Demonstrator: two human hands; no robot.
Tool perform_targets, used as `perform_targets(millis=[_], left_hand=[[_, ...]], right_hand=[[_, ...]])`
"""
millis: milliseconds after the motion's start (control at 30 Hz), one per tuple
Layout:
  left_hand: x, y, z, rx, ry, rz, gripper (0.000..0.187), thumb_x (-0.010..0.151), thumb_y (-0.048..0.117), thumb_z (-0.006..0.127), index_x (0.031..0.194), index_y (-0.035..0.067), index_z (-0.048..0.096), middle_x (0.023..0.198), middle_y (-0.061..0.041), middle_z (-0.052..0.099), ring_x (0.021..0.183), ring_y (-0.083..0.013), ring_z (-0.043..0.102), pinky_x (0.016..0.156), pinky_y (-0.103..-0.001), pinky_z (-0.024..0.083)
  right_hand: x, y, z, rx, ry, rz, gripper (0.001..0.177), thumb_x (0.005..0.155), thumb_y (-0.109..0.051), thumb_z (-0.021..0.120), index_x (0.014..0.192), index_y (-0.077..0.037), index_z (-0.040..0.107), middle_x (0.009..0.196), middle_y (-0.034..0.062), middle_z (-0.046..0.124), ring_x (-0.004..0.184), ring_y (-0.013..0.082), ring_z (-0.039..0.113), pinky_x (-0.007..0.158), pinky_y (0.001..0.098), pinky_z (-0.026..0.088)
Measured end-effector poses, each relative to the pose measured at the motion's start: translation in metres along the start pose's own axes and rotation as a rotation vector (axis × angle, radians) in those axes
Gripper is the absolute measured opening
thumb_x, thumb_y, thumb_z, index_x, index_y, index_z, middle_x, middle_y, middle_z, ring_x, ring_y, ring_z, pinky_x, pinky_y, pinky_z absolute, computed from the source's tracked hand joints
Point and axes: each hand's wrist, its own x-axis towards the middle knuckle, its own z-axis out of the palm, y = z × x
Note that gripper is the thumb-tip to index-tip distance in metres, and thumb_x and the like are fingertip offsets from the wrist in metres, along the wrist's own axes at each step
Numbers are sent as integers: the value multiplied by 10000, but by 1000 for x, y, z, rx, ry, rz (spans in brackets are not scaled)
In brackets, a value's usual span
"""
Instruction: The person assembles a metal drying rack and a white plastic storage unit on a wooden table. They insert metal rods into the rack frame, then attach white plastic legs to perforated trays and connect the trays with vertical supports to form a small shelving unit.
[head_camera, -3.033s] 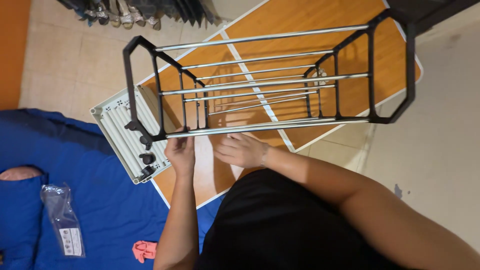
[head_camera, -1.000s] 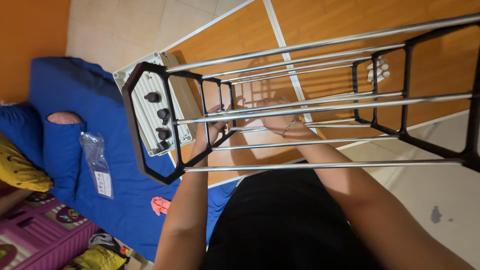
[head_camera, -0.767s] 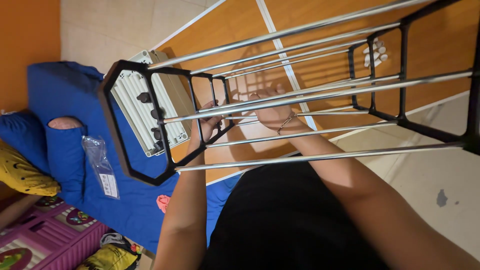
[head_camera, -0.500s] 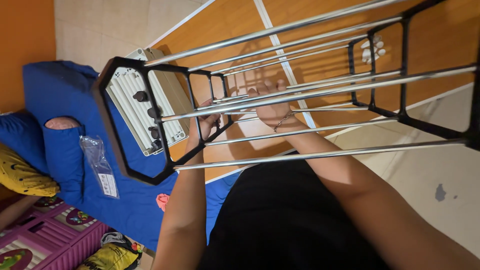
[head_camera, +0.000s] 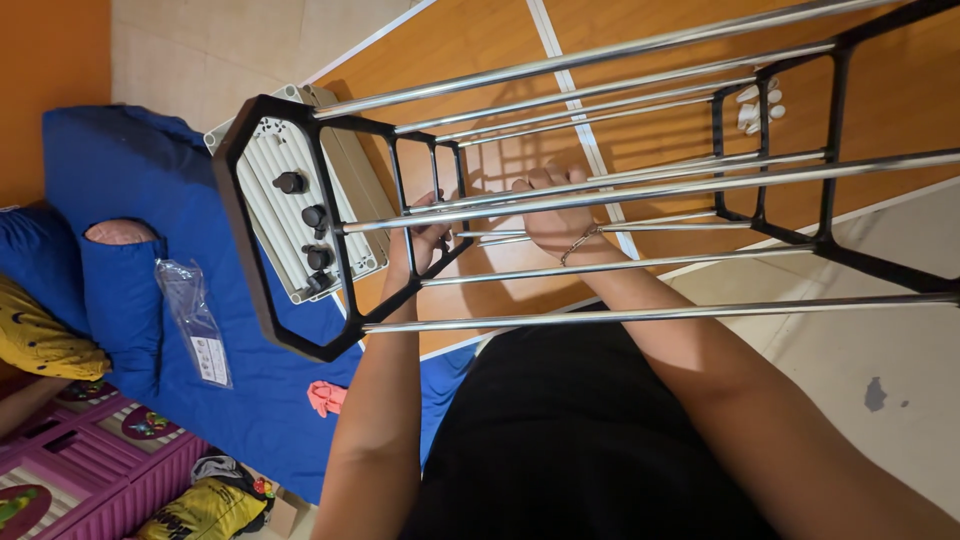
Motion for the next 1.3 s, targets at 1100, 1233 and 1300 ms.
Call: perform_targets(millis=[1100, 1233, 1300], left_hand=[[-7, 11, -2, 226, -71, 88, 504, 980, 263, 732, 1404, 7, 639, 947, -64, 770, 844, -107, 691, 787, -260, 568], [-14, 14, -5, 12, -97, 21, 591, 868, 220, 800, 1393, 43, 592, 925, -84, 772, 834, -124, 720, 785, -254, 581], [-15, 12, -5, 131, -126, 8, 385, 860, 190, 836, 1142, -34, 700, 967, -71, 789, 837, -140, 739, 773, -276, 612]], right_hand=[[13, -5, -8, 51, 49, -132, 95, 919, -141, 683, 1002, -95, 692, 1026, 91, 666, 1056, 274, 625, 953, 430, 440], [-5, 9, -32, 447, -427, -131, 226, 910, -111, 630, 1129, -125, 686, 827, 53, 589, 839, 229, 598, 787, 414, 494], [-13, 18, -40, 529, -469, -157, 321, 888, -142, 645, 1204, -103, 689, 851, 62, 591, 836, 231, 600, 771, 405, 504]])
